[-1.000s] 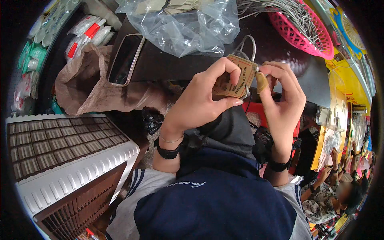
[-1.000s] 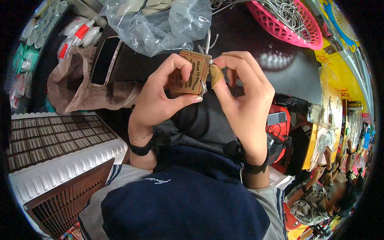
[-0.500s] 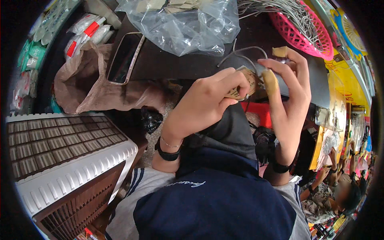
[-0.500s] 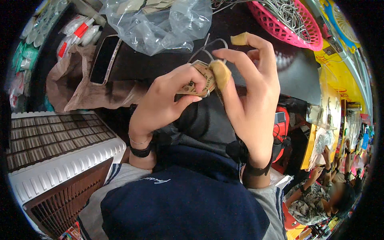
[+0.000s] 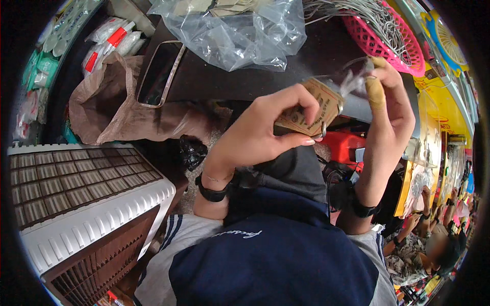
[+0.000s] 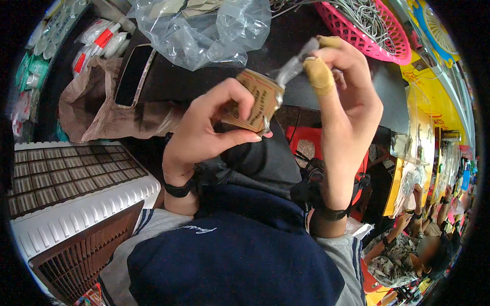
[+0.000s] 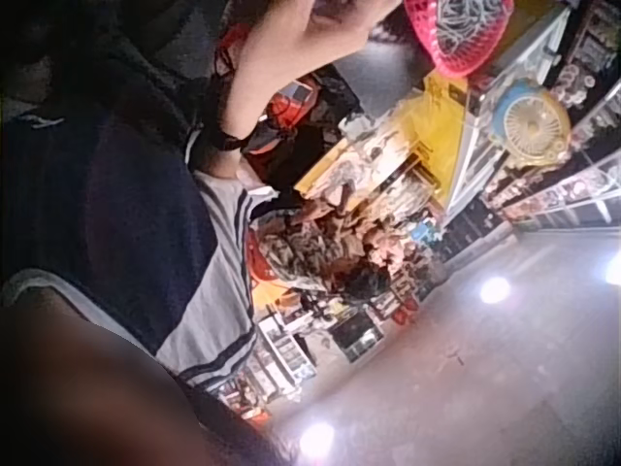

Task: Attaching labels to shoe components using string.

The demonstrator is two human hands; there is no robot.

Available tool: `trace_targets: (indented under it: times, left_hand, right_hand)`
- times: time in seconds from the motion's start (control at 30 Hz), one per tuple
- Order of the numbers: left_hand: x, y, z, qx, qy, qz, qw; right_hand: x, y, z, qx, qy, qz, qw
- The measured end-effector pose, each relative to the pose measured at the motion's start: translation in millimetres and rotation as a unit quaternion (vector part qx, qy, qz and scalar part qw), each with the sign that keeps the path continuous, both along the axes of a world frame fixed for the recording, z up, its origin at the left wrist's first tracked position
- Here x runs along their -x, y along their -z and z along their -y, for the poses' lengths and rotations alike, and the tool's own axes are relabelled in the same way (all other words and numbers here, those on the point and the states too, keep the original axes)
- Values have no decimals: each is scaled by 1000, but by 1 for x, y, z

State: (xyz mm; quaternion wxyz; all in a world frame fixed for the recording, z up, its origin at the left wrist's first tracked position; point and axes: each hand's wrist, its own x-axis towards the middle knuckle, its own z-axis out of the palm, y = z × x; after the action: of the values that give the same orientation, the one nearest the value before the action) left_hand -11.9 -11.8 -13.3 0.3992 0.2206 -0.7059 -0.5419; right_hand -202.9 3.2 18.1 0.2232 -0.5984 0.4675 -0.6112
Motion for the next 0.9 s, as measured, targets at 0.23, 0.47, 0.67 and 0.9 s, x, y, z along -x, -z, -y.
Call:
trace_targets:
  times: [0.23,0.47,0.67,0.9]
  left_hand:
    - [-6,7,4,-193,58,-200,959]
    - [-6,10,7,-192,35,-261,946]
    - [-7,13,10,-232,94,-275,928]
    - [-3,5,5,-246,39,-269,930]
  right_hand:
    - [-6,-6,-14,-74,-135,-21,988]
    - [-28,-4,-21,-77,-156,-71,982]
    - [-27,-6,-21,-66,-171,-87,979]
    - [-33,-8,-27,-93,-158,-54,981]
